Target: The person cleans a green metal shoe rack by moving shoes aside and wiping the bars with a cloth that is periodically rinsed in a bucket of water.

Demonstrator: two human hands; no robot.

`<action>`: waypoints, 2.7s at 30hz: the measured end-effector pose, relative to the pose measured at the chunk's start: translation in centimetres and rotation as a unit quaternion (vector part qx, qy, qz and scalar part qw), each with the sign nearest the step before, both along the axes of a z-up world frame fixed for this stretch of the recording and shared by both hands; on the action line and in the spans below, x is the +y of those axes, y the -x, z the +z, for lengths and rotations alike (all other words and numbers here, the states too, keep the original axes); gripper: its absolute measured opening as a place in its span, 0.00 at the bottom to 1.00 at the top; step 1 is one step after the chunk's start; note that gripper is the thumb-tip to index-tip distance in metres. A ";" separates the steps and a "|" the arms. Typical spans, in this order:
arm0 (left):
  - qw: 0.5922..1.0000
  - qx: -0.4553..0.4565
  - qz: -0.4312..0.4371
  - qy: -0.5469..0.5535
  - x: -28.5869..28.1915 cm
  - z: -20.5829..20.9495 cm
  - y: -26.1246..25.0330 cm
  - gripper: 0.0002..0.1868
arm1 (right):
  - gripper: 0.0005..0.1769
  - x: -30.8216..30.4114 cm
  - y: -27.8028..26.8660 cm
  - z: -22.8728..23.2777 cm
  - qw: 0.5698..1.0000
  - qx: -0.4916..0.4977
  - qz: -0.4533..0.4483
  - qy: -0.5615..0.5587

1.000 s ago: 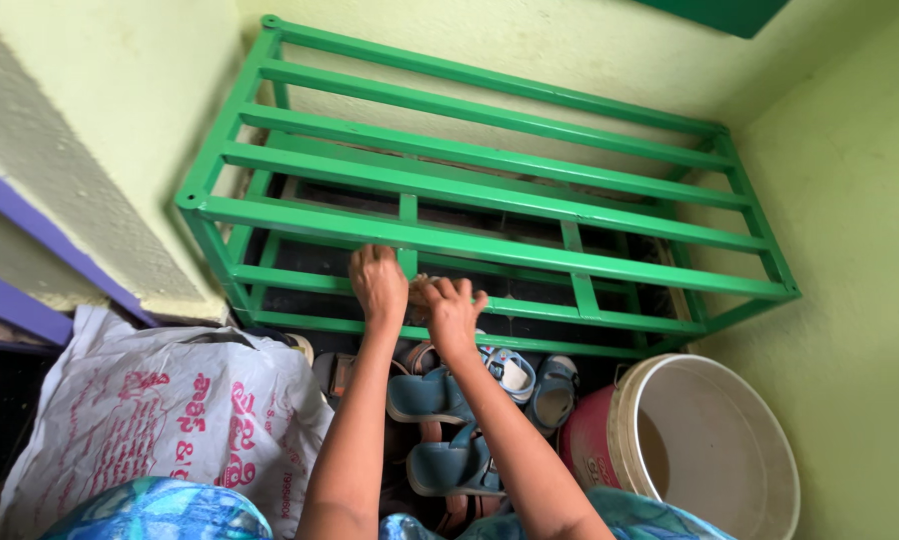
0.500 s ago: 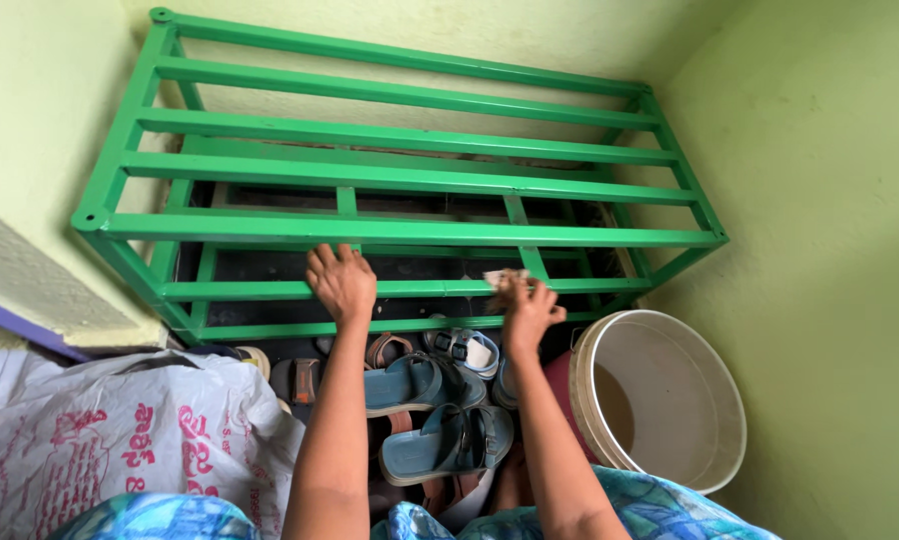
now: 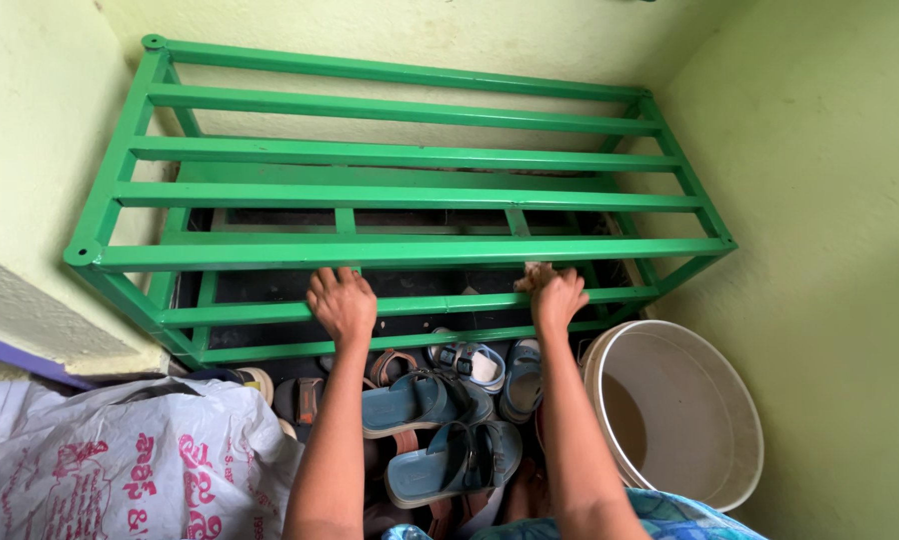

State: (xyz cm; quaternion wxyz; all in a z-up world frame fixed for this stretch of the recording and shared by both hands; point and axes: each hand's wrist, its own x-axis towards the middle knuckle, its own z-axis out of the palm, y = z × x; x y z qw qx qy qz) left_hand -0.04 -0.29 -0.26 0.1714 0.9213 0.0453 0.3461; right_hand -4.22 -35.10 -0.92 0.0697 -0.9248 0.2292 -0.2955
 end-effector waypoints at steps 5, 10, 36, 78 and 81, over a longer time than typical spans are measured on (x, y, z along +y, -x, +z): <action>0.999 0.033 0.002 -0.011 0.2 -0.6 -0.4 0.13 | 0.08 -3.9 -5.2 -2.4 0.989 -0.036 0.122 0.080; 0.999 0.049 0.006 -0.014 0.3 -0.5 -0.7 0.12 | 0.16 -3.1 -8.3 -3.1 0.988 -0.043 -0.002 0.147; 0.993 0.106 -0.051 -0.011 1.0 0.8 0.0 0.27 | 0.16 2.9 -10.1 -2.1 0.982 0.058 0.172 -0.047; 0.815 0.516 -0.220 0.147 8.9 -19.2 7.4 0.31 | 0.11 25.4 -4.7 -16.4 0.917 0.267 0.290 -0.065; 0.876 0.423 -0.097 0.209 11.5 -18.7 5.8 0.36 | 0.11 30.9 -4.6 -17.2 0.906 0.258 0.324 -0.086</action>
